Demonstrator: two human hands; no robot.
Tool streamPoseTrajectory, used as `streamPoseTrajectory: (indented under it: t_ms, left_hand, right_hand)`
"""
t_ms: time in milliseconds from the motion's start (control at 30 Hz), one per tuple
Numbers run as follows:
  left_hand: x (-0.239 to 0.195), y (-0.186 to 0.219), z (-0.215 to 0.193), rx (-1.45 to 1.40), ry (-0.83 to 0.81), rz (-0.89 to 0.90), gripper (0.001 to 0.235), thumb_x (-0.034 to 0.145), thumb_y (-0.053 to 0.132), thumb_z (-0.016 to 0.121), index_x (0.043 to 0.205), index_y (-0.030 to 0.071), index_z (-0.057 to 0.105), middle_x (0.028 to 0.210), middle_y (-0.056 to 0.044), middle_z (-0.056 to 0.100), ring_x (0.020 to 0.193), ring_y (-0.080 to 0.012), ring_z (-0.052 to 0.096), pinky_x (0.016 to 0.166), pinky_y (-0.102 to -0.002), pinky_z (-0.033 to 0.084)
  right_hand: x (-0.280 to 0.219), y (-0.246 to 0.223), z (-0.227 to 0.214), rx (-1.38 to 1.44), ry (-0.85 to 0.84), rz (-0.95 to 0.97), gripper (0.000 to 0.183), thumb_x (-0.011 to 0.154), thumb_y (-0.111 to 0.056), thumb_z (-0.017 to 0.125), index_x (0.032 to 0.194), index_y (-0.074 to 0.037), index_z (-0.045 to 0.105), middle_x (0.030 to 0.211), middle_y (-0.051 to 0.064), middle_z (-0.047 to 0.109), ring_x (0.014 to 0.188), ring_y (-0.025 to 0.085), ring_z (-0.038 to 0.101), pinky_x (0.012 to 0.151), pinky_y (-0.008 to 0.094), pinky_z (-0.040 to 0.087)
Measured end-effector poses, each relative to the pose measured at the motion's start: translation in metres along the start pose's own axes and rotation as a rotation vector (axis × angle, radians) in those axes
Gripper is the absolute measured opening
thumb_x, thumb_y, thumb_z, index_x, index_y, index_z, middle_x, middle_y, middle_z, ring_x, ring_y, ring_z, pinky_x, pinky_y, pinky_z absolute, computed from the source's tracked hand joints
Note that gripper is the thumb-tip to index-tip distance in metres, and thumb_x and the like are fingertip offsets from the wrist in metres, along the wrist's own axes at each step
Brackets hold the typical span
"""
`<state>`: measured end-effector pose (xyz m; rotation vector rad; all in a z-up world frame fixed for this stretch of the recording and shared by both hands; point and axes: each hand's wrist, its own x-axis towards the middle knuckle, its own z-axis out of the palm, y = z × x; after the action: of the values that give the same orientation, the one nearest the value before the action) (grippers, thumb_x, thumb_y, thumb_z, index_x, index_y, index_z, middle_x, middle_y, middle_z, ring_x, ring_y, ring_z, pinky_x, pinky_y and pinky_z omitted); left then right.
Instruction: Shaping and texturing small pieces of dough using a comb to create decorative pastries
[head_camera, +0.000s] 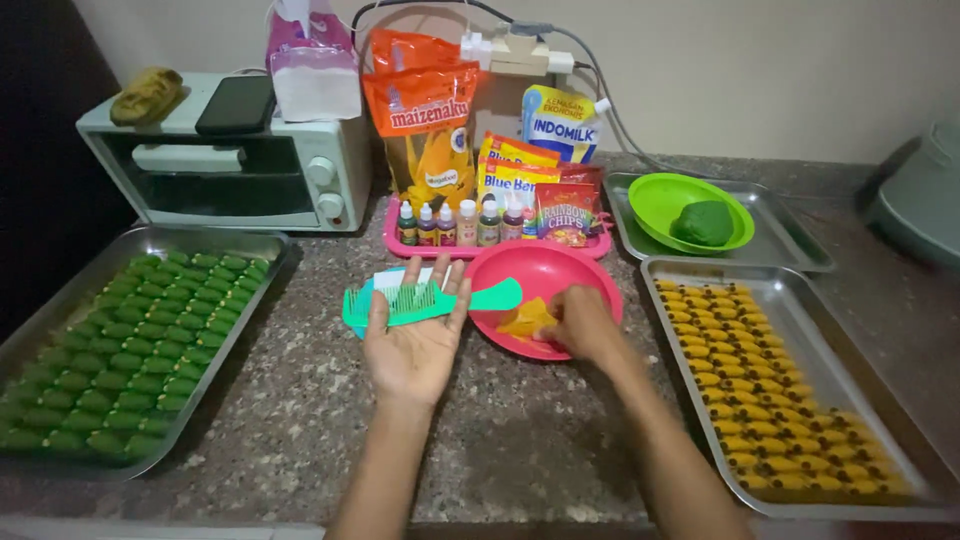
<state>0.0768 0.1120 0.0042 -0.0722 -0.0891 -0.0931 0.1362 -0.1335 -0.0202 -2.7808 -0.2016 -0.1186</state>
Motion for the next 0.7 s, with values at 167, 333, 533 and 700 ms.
streamPoseTrajectory:
  t_ms: [167,333,533,700]
  left_hand:
    - [-0.003,-0.004,0.003,0.008,0.003,-0.017,0.060,0.100,0.046,0.043,0.145,0.007,0.052,0.152,-0.027,0.050,0.142,-0.0436,0.047,0.118,-0.059,0.038]
    - [0.001,-0.005,-0.002,0.025,0.016,-0.039,0.060,0.100,0.049,0.041,0.145,0.009,0.051,0.152,-0.025,0.050,0.142,-0.0423,0.047,0.118,-0.059,0.038]
    - [-0.003,-0.010,0.003,0.014,0.029,-0.067,0.059,0.101,0.048,0.040,0.143,0.010,0.053,0.154,-0.025,0.050,0.143,-0.0416,0.047,0.118,-0.059,0.037]
    - [-0.002,-0.011,-0.002,0.020,0.047,-0.064,0.059,0.100,0.049,0.041,0.142,0.010,0.054,0.153,-0.025,0.051,0.141,-0.0412,0.049,0.117,-0.059,0.039]
  right_hand:
    - [-0.002,0.002,0.006,-0.082,0.042,0.006,0.020,0.065,-0.022,0.091,0.081,-0.013,0.083,0.079,0.012,0.079,0.089,0.036,0.077,0.078,0.045,0.061]
    - [0.019,0.028,0.032,-0.018,0.060,0.046,0.006,0.070,-0.019,0.087,0.072,-0.017,0.081,0.071,0.007,0.077,0.082,0.031,0.077,0.075,0.040,0.061]
    - [0.002,0.014,-0.001,-0.024,-0.010,-0.011,0.010,0.075,-0.020,0.081,0.079,-0.012,0.082,0.081,0.016,0.078,0.092,0.041,0.074,0.080,0.049,0.057]
    - [0.008,0.034,0.014,0.004,-0.036,0.032,0.013,0.071,-0.016,0.083,0.083,-0.011,0.080,0.083,0.013,0.078,0.097,0.039,0.074,0.085,0.047,0.057]
